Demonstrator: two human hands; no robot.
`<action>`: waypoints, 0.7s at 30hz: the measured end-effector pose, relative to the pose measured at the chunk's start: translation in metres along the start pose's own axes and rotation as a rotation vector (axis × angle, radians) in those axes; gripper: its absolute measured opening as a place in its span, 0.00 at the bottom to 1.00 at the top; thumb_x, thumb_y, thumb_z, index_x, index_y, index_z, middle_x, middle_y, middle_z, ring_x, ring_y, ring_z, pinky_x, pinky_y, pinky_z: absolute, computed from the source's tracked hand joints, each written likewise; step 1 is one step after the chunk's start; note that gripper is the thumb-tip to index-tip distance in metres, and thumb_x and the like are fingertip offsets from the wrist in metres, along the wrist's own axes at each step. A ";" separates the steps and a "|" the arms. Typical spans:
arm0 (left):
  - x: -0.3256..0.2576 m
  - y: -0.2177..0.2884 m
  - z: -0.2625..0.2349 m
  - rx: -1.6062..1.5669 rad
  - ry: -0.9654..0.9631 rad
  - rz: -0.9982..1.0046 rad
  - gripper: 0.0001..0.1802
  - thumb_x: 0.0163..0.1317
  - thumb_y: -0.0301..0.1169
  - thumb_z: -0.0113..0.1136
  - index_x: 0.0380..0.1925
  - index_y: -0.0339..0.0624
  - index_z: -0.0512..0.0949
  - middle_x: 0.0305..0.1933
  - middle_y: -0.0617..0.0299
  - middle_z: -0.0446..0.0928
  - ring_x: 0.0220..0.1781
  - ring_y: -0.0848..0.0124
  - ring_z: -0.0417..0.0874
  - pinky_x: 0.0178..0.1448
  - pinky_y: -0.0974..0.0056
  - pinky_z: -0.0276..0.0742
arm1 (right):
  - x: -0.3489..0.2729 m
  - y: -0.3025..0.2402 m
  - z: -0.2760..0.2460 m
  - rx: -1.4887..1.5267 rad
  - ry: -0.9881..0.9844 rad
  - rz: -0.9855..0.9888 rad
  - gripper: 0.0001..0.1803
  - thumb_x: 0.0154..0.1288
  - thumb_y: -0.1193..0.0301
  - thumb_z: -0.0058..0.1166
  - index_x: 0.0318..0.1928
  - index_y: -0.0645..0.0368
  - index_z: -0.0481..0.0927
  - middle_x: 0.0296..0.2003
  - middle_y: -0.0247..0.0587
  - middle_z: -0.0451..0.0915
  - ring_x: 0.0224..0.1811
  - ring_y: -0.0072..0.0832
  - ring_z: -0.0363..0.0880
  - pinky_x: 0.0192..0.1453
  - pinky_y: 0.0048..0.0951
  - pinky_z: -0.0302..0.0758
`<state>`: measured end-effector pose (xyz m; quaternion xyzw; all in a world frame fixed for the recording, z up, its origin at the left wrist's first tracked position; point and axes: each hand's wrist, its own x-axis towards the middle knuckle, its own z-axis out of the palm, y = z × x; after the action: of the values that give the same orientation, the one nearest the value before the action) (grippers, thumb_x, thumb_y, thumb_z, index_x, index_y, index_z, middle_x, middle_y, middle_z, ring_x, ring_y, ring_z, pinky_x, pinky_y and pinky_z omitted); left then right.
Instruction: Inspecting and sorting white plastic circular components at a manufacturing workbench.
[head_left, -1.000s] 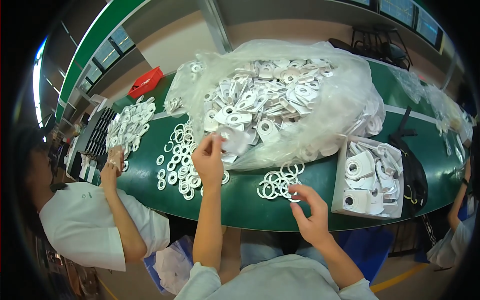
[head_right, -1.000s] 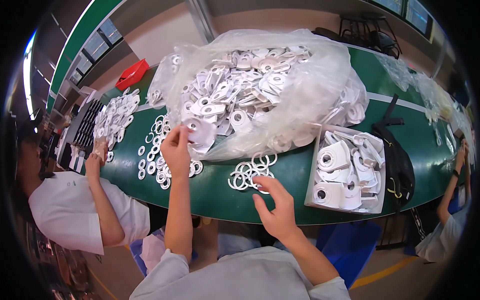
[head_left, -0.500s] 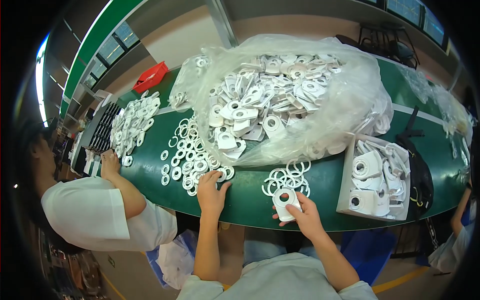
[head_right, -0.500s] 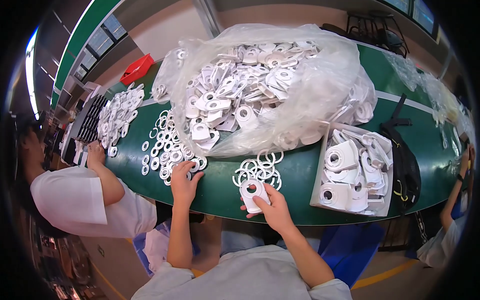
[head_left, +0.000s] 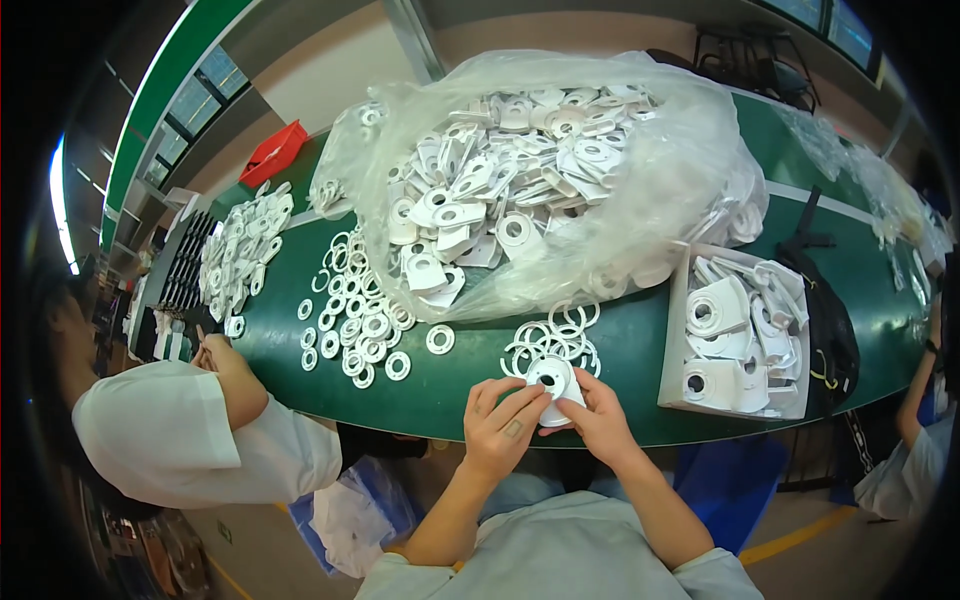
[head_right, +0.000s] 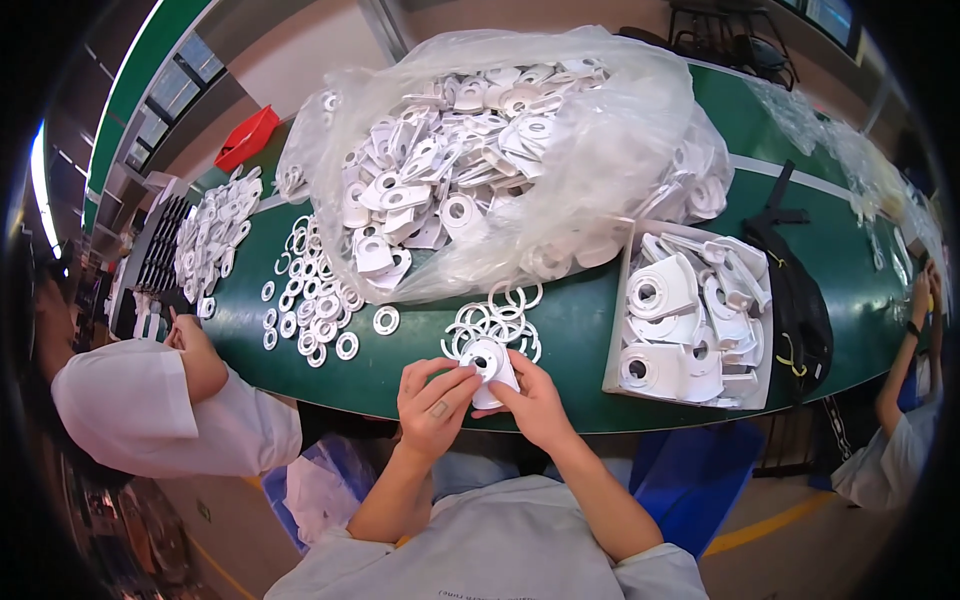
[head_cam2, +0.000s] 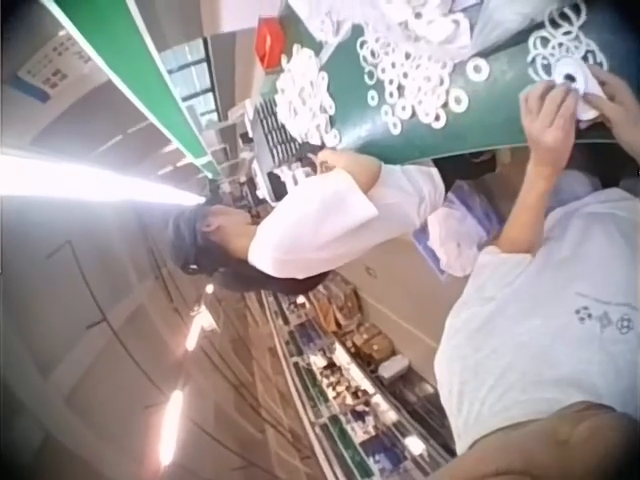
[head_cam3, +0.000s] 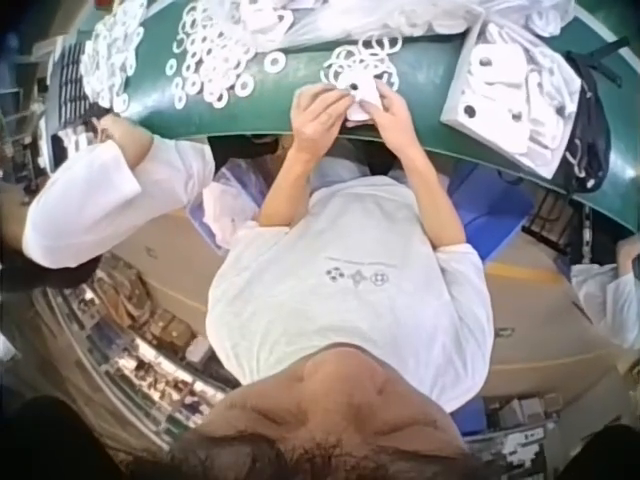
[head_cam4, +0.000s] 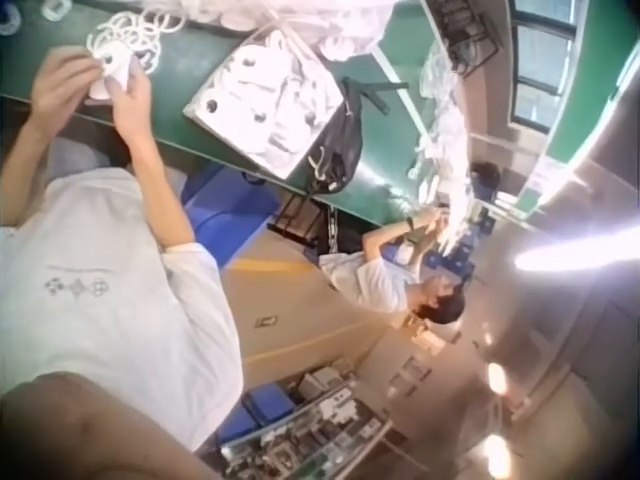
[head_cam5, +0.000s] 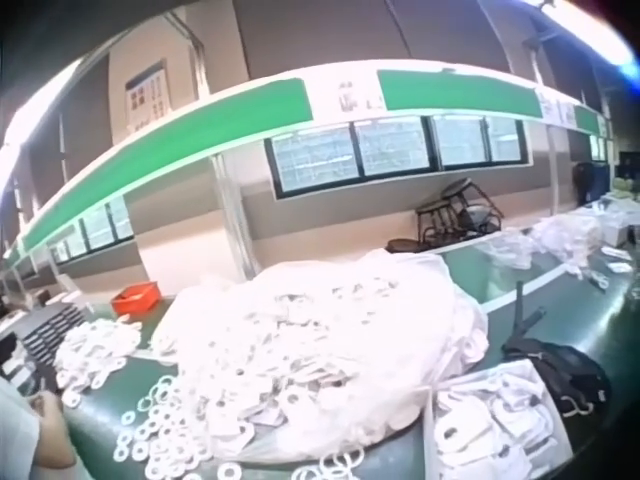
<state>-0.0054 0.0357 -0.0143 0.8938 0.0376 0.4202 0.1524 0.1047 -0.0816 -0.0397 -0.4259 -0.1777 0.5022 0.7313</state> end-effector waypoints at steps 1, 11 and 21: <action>-0.004 -0.002 0.000 0.022 -0.020 -0.006 0.17 0.40 0.21 0.68 0.35 0.43 0.84 0.40 0.64 0.83 0.44 0.63 0.80 0.47 0.59 0.73 | -0.001 0.001 -0.001 0.023 -0.002 -0.002 0.23 0.66 0.83 0.43 0.62 0.67 0.64 0.51 0.45 0.75 0.48 0.32 0.80 0.45 0.37 0.85; -0.009 0.003 -0.006 -0.283 0.082 -0.295 0.12 0.48 0.18 0.66 0.36 0.39 0.83 0.39 0.58 0.82 0.40 0.65 0.80 0.41 0.66 0.75 | -0.003 0.002 0.000 -0.061 -0.052 -0.036 0.24 0.66 0.83 0.44 0.62 0.67 0.64 0.51 0.46 0.76 0.48 0.33 0.80 0.45 0.35 0.85; 0.001 0.003 0.010 -0.326 0.076 -0.676 0.12 0.54 0.19 0.64 0.39 0.36 0.81 0.40 0.55 0.80 0.28 0.71 0.80 0.33 0.69 0.76 | -0.005 -0.003 0.005 -0.080 -0.102 -0.038 0.20 0.68 0.79 0.44 0.60 0.68 0.66 0.48 0.47 0.78 0.42 0.35 0.84 0.37 0.30 0.84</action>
<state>0.0025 0.0302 -0.0184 0.7787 0.2690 0.3794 0.4211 0.1007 -0.0841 -0.0338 -0.4251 -0.2425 0.5017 0.7133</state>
